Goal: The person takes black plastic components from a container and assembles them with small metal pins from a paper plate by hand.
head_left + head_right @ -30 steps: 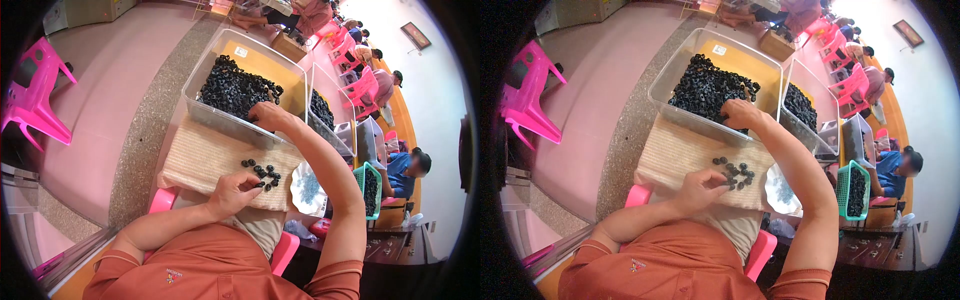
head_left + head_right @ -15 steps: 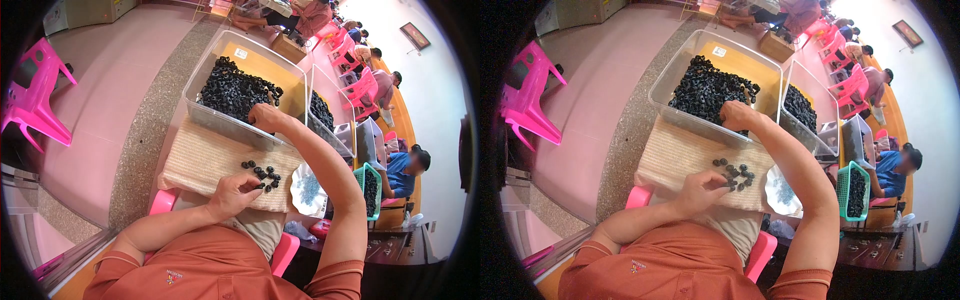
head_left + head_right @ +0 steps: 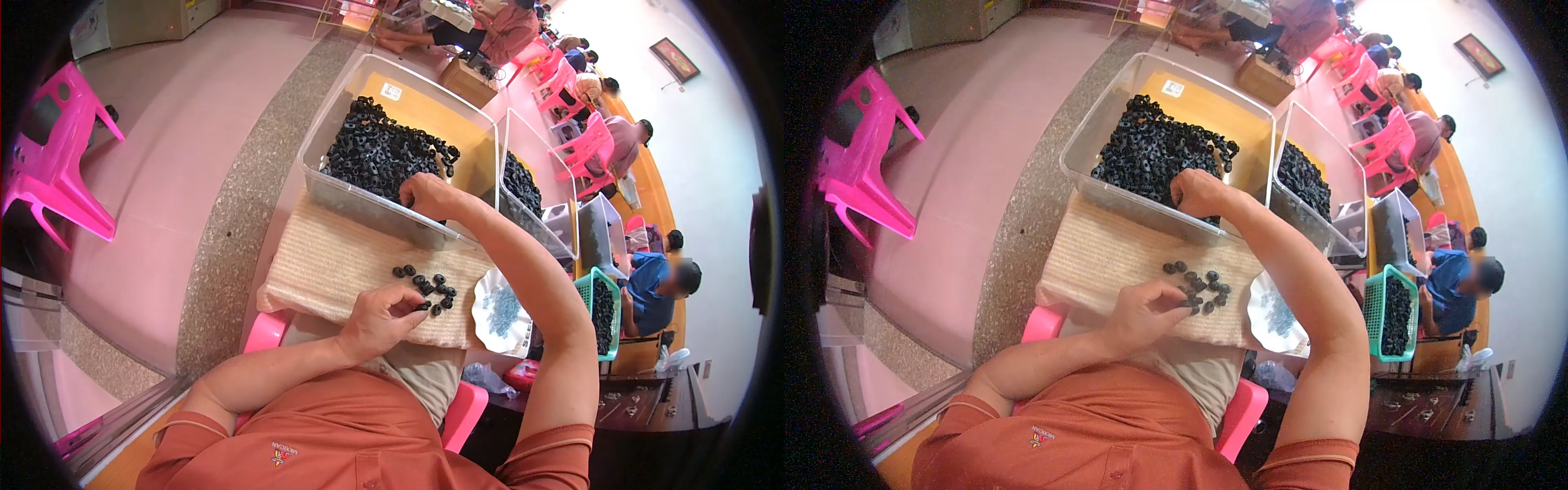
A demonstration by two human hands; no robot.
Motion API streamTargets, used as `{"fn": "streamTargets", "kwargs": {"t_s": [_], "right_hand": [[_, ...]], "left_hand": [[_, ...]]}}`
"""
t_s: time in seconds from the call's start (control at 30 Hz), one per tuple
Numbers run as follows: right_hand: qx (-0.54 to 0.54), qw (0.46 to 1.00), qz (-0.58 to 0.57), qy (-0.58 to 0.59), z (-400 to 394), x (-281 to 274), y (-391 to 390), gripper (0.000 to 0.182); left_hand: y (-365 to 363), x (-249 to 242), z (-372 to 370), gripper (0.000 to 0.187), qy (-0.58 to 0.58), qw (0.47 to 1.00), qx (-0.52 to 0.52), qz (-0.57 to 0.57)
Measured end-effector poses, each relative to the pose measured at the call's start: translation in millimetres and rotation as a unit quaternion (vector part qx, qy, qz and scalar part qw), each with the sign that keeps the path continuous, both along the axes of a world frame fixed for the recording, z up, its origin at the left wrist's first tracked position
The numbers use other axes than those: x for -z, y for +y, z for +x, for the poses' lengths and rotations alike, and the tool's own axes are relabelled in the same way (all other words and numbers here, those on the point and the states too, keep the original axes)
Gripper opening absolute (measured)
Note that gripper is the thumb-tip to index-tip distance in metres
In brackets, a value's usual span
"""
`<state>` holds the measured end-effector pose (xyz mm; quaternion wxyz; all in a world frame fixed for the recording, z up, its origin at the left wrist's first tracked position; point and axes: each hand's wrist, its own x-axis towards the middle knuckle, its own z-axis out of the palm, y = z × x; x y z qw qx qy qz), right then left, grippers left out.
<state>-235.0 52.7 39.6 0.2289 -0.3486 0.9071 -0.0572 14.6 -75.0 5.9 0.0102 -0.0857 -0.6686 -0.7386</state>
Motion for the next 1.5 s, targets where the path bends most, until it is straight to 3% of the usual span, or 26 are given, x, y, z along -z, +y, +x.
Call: {"fn": "streamTargets", "kwargs": {"t_s": [0.4,0.6,0.83,0.87,1.0,1.23,1.5], "right_hand": [[0.037,0.996,-0.024,0.077,8.4,-27.9,8.6,0.031],[0.115,0.977,-0.133,0.120,42.5,-70.7,11.3,0.019],[0.167,0.884,-0.387,0.203,109.8,-88.6,26.1,0.019],[0.210,0.870,-0.408,0.181,124.6,-91.0,28.4,0.016],[0.218,0.798,-0.555,0.092,165.4,-65.1,46.1,0.013],[0.351,0.738,-0.576,-0.018,219.3,-13.6,66.1,0.020],[0.349,0.733,-0.583,-0.044,246.6,6.6,69.2,0.017]], "left_hand": [[-0.8,1.3,-1.1,0.018,0.003,1.000,-0.003,-0.001],[1.1,4.7,-0.6,0.019,-0.002,1.000,0.003,-0.001],[4.2,7.5,0.9,0.020,-0.031,0.999,0.008,0.001],[4.2,7.6,0.7,0.020,-0.035,0.999,0.009,0.001],[3.5,9.4,-0.2,0.020,-0.048,0.999,0.019,0.011],[7.8,15.6,0.3,0.018,-0.047,0.998,0.020,0.046],[8.5,23.4,-0.4,0.013,-0.038,0.997,0.048,0.045]]}}
